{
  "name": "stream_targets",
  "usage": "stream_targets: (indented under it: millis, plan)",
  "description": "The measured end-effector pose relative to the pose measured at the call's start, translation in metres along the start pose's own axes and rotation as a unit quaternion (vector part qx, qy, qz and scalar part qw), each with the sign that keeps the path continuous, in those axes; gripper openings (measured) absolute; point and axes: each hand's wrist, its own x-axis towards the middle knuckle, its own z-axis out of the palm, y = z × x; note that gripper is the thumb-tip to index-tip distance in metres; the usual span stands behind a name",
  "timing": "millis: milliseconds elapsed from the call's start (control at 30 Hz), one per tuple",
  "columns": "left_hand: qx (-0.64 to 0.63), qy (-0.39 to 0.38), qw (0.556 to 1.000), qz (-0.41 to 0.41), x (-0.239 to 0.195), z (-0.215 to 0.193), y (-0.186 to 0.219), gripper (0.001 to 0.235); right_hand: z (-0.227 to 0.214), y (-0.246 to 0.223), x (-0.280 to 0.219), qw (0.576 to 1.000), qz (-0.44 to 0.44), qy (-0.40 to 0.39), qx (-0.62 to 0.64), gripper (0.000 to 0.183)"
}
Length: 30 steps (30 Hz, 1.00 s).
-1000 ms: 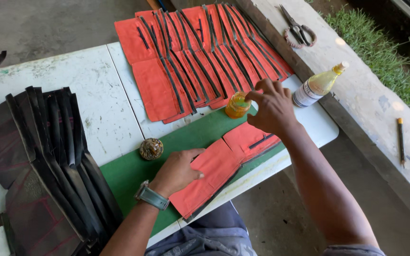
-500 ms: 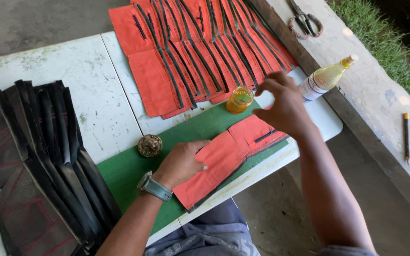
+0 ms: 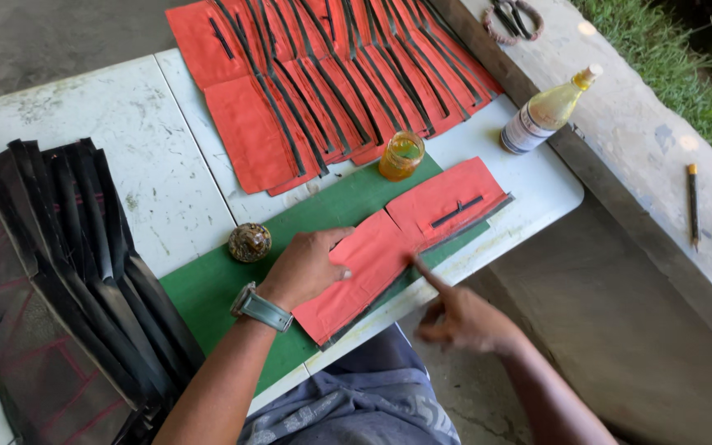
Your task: The person repeatedly picks up red fabric pouches with black zipper inserts, aligns them on a green cutting mat, and presses the edges to secure the zipper. The person handles the pouches one at a time, stacking completed units on the table.
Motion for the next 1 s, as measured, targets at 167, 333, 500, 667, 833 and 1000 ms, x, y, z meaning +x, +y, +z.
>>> stream_targets:
  millis: [167,333,500,667,833,1000]
  plan:
    - [0.009,-0.018,1.0,-0.02,0.001,-0.001,-0.001,0.07,0.006,-0.013,-0.004,0.998,0.028,-0.002,-0.06,0.115]
    - [0.023,-0.014,1.0,-0.004,-0.002,0.002,-0.002,0.07,0.028,-0.017,-0.007,0.992,0.019,0.059,-0.108,0.114]
    - [0.018,-0.021,0.999,-0.037,0.0,-0.001,0.002,0.071,0.046,-0.017,-0.011,0.957,-0.073,0.057,-0.276,0.108]
    - [0.017,0.003,1.0,0.003,-0.001,0.0,0.002,0.069,0.067,0.006,-0.002,0.928,-0.026,0.145,-0.342,0.106]
    - [0.013,0.002,1.0,-0.008,-0.003,0.004,-0.004,0.068,0.116,0.017,-0.004,0.913,-0.144,0.136,-0.355,0.078]
    - [-0.005,0.026,1.0,-0.015,0.005,0.007,-0.001,0.068,-0.008,0.0,0.034,0.887,-0.335,0.313,-0.056,0.058]
